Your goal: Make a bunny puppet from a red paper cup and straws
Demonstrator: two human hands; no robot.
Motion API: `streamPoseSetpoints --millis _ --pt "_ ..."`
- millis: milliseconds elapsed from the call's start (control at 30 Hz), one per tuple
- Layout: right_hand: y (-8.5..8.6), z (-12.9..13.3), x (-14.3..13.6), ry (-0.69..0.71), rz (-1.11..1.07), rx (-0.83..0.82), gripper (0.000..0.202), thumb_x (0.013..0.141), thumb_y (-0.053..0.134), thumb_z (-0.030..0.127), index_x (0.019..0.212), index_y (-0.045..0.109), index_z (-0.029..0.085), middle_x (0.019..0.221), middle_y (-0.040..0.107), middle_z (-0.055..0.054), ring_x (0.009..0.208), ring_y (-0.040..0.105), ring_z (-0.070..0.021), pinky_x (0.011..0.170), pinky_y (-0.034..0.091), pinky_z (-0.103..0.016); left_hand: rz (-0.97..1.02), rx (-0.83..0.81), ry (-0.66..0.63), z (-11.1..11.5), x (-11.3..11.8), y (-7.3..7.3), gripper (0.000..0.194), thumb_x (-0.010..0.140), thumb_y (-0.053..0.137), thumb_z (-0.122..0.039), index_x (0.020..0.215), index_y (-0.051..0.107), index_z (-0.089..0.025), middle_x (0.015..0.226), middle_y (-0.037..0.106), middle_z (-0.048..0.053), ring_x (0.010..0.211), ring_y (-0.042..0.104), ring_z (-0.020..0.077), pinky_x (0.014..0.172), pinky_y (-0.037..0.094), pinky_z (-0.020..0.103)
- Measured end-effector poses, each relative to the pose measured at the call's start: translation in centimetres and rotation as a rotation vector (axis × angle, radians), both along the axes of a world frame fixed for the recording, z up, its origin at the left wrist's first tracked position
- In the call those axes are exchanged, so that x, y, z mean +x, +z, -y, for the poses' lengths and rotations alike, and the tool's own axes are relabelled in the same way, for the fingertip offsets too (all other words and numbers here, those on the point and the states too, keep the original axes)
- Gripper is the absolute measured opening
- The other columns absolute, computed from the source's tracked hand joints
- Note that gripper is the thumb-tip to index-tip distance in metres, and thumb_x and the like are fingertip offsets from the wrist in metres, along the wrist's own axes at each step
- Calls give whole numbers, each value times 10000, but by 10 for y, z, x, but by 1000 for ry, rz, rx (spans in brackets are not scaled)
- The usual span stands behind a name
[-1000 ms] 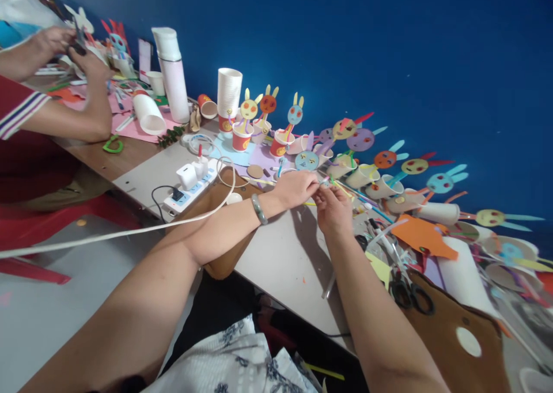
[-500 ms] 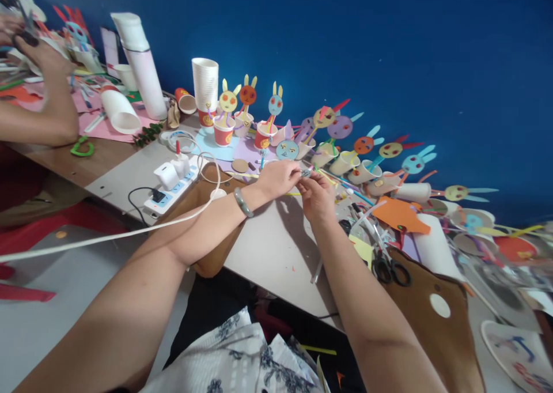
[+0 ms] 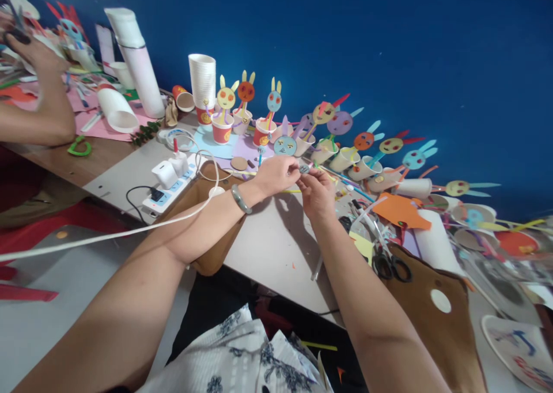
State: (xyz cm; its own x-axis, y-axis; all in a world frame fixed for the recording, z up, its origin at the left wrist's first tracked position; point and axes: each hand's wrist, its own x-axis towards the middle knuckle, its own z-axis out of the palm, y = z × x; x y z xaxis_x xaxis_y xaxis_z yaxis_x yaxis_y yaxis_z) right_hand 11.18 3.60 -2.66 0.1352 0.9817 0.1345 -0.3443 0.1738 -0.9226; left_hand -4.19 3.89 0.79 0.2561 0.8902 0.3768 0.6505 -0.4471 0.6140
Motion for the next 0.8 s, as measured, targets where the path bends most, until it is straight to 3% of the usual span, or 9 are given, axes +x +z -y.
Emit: streamPoseSetpoints --millis 500,633,800 --pt "-9 -4 0 -83 161 79 351 613 921 377 805 659 244 777 752 37 755 724 -156 825 644 -369 3 -16 -25 1 -4 3 219 911 663 -176 1085 790 -135 1100 831 128 997 744 247 850 516 336" --pt "-7 -1 3 -107 240 99 323 625 893 382 806 668 238 761 733 35 708 686 -148 746 620 -344 0 6 -12 0 -3 1 208 919 653 -178 1078 783 -146 1112 828 126 1006 745 243 859 528 334" --pt "-4 -1 5 -261 369 167 244 659 816 386 784 671 234 699 672 46 630 603 -127 625 522 -287 -31 30 -7 -2 -4 -2 210 948 637 -208 1093 781 -161 1112 820 120 1027 750 249 891 547 340"
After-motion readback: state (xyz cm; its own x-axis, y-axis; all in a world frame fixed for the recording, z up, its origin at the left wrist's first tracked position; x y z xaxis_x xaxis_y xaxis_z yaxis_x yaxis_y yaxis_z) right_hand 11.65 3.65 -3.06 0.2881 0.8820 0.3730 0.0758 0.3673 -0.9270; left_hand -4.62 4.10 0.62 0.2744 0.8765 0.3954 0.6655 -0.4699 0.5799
